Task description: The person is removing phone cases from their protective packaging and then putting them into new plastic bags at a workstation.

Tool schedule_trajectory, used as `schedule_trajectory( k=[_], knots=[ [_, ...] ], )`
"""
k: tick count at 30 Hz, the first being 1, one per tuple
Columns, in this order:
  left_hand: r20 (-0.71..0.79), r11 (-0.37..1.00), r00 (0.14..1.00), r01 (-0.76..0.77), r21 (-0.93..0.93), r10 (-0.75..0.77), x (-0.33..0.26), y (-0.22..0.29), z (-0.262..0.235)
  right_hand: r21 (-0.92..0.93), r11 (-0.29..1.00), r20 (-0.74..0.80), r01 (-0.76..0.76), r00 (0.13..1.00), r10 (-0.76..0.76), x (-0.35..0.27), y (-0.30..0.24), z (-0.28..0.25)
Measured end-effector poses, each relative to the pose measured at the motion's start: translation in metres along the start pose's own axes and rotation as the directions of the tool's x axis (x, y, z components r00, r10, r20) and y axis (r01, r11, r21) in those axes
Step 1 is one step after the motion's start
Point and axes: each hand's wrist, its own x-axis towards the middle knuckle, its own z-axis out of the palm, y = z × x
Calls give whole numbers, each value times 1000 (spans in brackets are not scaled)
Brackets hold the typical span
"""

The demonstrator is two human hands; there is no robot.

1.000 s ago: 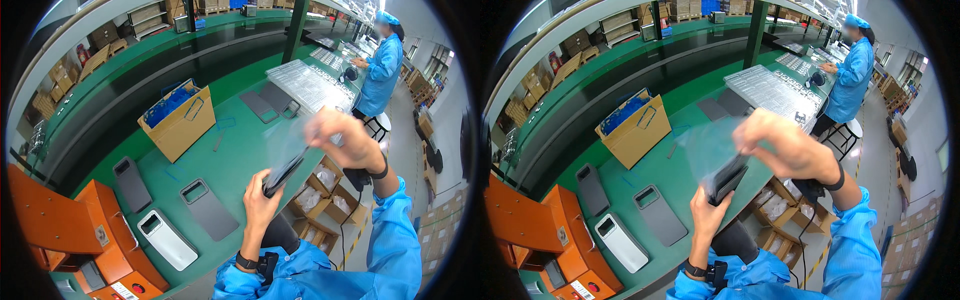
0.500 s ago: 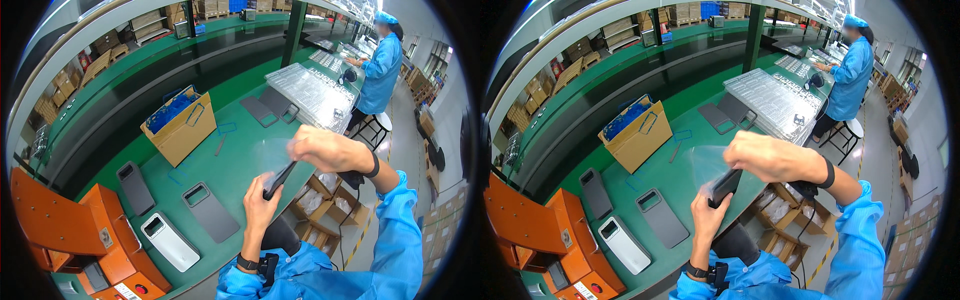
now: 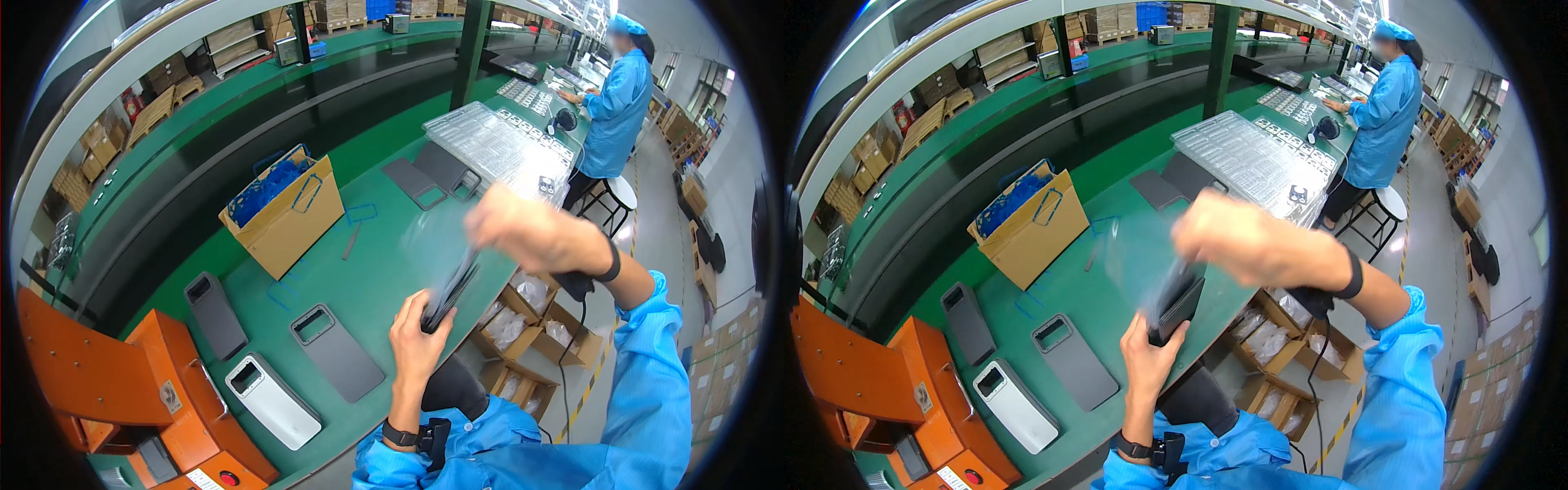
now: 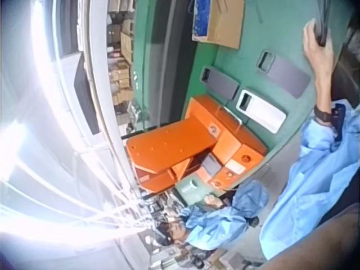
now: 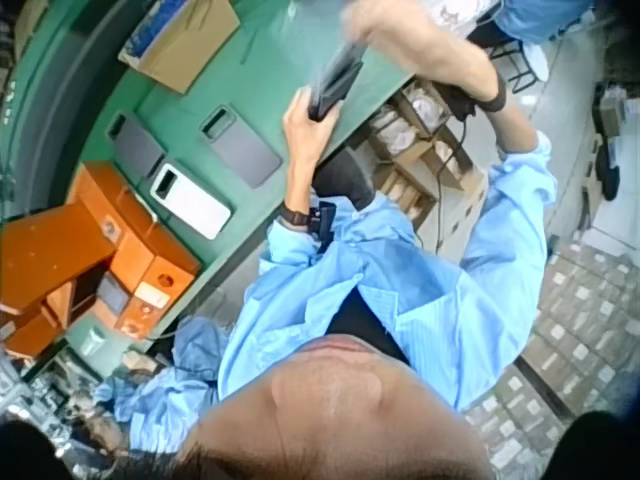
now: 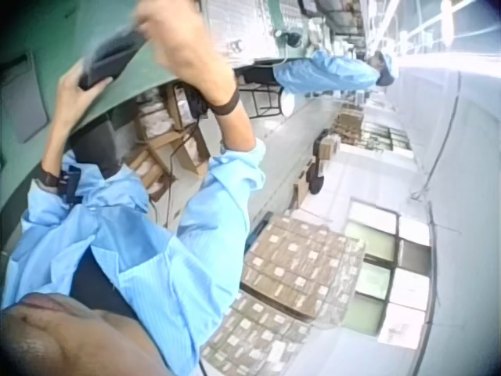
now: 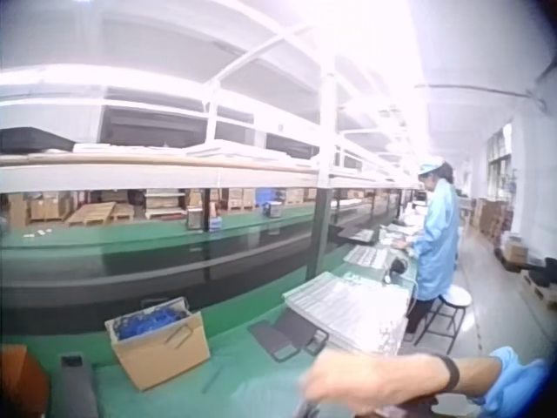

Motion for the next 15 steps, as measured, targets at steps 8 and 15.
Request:
schedule_trajectory(
  k=[8, 15],
  knots=[
    [20, 999, 999, -45, 8, 45, -3, -1, 0, 7, 998, 242, 62, 968, -62, 7, -6, -3],
    [64, 999, 998, -21, 29, 19, -3, -7, 1, -38, 998, 79, 54, 996, -50, 1, 3, -6]
  ],
)
